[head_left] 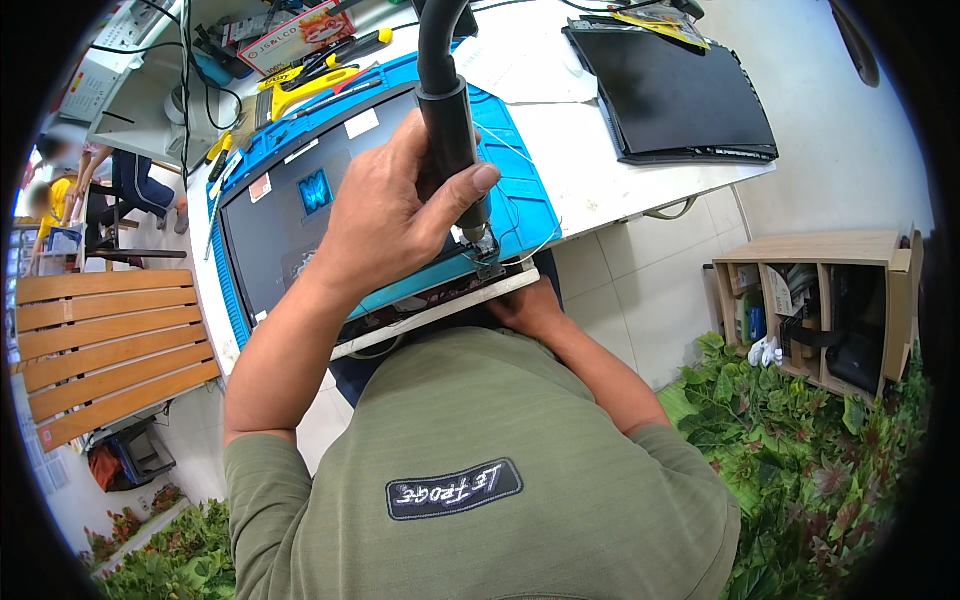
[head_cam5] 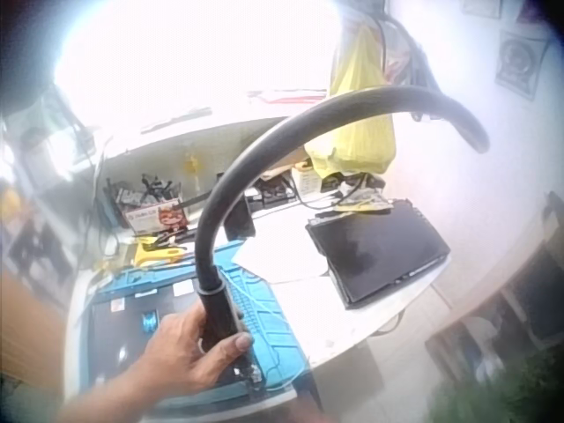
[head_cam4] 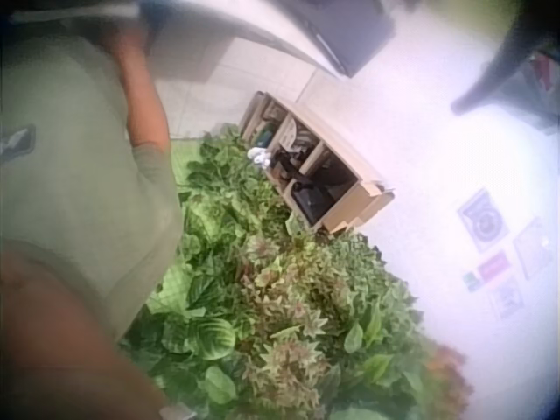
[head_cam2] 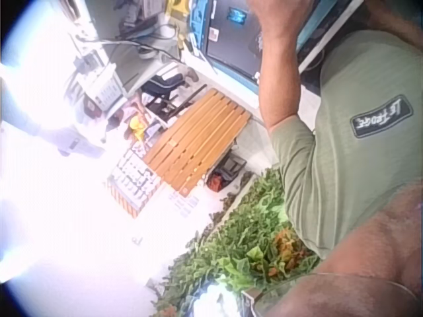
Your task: The person uses a heat gun to loosen the adhesive on a laptop screen assembly and then manipulates the internal components by hand.
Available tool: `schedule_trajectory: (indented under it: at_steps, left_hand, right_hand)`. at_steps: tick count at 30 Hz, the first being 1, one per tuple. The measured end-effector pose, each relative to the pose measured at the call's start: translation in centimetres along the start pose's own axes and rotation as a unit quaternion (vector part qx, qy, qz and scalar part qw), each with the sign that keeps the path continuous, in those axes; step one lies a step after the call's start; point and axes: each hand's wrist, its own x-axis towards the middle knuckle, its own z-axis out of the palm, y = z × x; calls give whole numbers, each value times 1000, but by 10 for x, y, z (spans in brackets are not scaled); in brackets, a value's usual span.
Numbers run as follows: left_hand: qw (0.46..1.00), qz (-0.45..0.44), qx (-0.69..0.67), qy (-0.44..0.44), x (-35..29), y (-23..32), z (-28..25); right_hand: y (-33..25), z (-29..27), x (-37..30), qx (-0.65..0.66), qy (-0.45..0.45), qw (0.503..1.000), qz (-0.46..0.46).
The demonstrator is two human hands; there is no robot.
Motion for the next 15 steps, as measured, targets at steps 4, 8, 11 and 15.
schedule_trajectory:
  at_steps: [4,8,11,15]
  left_hand:
    - [999,41,-23,28,2,-4,11]
    - [998,58,-10,33,3,-4,14]
    - [998,52,-9,34,1,-4,12]
    - [998,42,-15,37,1,-5,11]
  right_hand:
    - [-1,-1,0,6,4,1000,-6]
    - [2,0,-2,-8,6,1000,-11]
    - [3,2,-1,-13,2,1000,-11]
    - [2,2,-1,-1,0,1000,3]
